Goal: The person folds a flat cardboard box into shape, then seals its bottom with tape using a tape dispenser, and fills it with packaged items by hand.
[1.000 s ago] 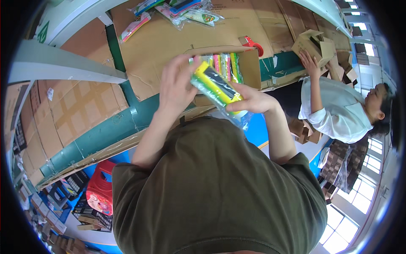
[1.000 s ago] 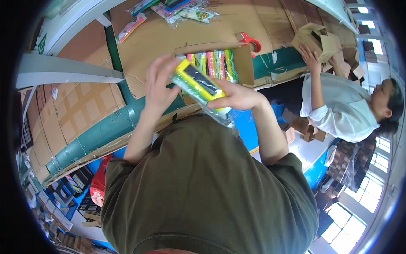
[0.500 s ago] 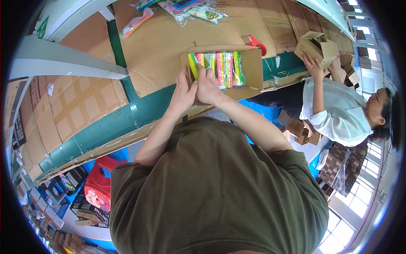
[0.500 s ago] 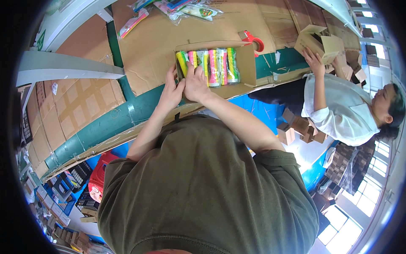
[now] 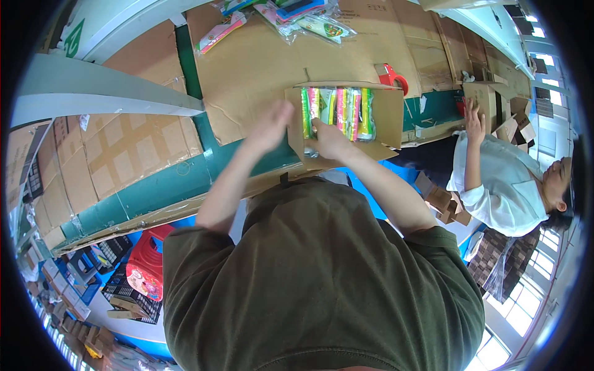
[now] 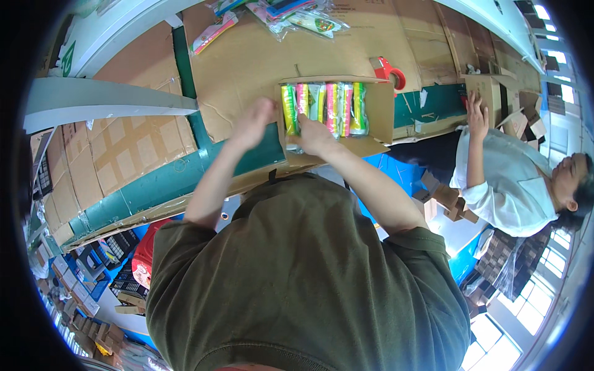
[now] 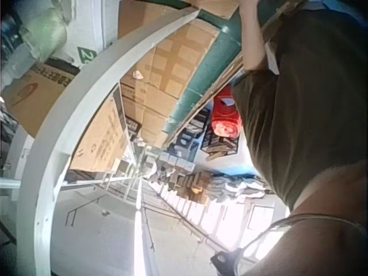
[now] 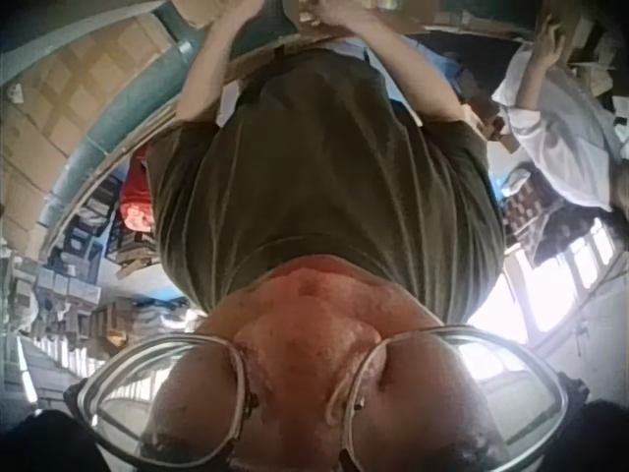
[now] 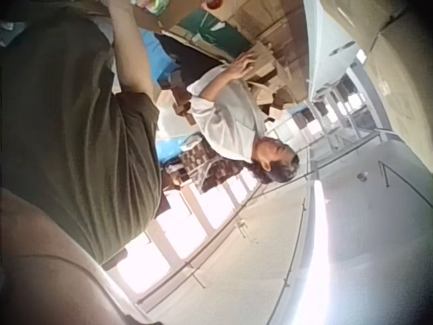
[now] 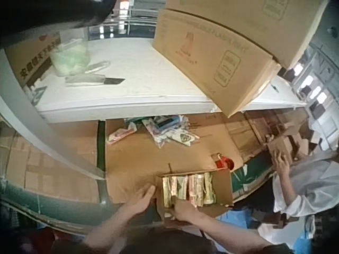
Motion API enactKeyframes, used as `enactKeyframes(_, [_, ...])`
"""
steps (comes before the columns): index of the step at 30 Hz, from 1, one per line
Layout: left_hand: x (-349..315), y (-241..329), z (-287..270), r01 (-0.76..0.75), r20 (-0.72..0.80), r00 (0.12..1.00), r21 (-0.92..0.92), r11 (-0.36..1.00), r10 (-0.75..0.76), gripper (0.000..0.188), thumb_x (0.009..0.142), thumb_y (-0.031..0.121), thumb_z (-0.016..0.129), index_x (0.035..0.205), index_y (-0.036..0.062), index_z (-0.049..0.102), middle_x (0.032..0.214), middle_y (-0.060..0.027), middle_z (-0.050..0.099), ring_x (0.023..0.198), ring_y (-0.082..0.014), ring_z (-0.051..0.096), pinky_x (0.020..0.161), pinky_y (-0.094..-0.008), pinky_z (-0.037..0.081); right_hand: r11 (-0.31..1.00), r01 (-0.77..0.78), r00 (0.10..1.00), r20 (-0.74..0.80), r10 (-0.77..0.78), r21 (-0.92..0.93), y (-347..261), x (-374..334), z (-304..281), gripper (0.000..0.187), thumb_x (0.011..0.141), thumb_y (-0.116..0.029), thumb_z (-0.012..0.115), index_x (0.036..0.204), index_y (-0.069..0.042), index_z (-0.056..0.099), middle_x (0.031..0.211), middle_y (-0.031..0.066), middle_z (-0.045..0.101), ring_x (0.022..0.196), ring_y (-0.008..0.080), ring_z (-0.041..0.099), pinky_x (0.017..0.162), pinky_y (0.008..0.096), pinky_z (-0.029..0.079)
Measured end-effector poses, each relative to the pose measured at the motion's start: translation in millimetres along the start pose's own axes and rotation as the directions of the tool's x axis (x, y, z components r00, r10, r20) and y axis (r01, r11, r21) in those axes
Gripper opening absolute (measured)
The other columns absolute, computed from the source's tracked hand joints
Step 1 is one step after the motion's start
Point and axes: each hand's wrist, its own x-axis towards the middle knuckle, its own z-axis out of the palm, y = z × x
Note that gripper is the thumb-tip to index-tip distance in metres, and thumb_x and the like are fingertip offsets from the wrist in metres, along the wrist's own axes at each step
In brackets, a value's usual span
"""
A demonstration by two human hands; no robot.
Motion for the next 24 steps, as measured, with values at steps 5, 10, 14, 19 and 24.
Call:
enactKeyframes(5, [104.2,-21.7,-119.7,0.31,-0.606,0.653,0.761,0.571,0.453,0.067,0.085,0.051,0.065,0.133,0.0063,0.051,0.147,-0.015,0.042,0.135,-0.0367,0.038,0.11,-0.051,0.032,0.997,0.078,0.98,-0.185,-0.074,0.017,2.7,15.2,11.7,0.043,0.091,-0.035,0.066,0.103,0.004,0.053,0.101,0.0278,0.064,0.096,0.0433,0.062,0.08,0.0504,0.05])
enactKeyframes(10, [138.9,-17.7,-159.6,0.384,-0.642,0.727,0.676,0.629,0.246,0.065,0.084,0.046,0.067,0.135,0.0085,0.05,0.147,-0.0142,0.042,0.136,-0.0344,0.036,0.11,-0.0513,0.029,0.98,0.186,0.924,-0.351,-0.151,0.066,26.6,3.1,30.6,0.043,0.089,-0.031,0.069,0.11,0.003,0.053,0.099,0.0235,0.065,0.092,0.0388,0.065,0.078,0.0457,0.052])
enactKeyframes(14, [129.1,-18.2,-161.6,0.506,-0.531,0.836,0.643,0.576,-0.141,0.069,0.084,0.045,0.067,0.139,0.0092,0.047,0.14,-0.0126,0.051,0.131,-0.0337,0.045,0.105,-0.0498,0.036,0.939,0.15,0.966,-0.246,-0.073,0.31,28.4,-31.6,13.1,0.04,0.09,-0.025,0.068,0.116,0.003,0.055,0.097,0.0191,0.065,0.089,0.0337,0.066,0.077,0.0414,0.053])
enactKeyframes(19, [48.5,3.2,-111.3,0.064,-0.477,0.864,0.424,0.903,0.163,0.057,0.084,0.033,0.071,0.129,0.0026,0.055,0.119,-0.0231,0.062,0.108,-0.0373,0.062,0.092,-0.0408,0.049,0.912,0.401,0.686,-0.689,-0.234,0.09,19.6,-65.9,-39.9,0.035,0.082,-0.009,0.073,0.113,0.0,0.059,0.103,0.0161,0.064,0.094,0.0314,0.065,0.08,0.038,0.053])
enactKeyframes(24, [-80.4,103.4,-107.9,-0.351,-0.253,0.859,0.341,0.872,0.444,0.049,0.075,0.019,0.079,0.12,0.0094,0.065,0.105,-0.0137,0.065,0.097,-0.031,0.065,0.083,-0.0385,0.052,0.801,0.367,0.261,-0.775,-0.576,-0.472,-27.9,-122.1,-93.3,0.049,0.076,-0.015,0.078,0.12,-0.006,0.057,0.118,0.0137,0.061,0.11,0.0344,0.058,0.097,0.0413,0.045])
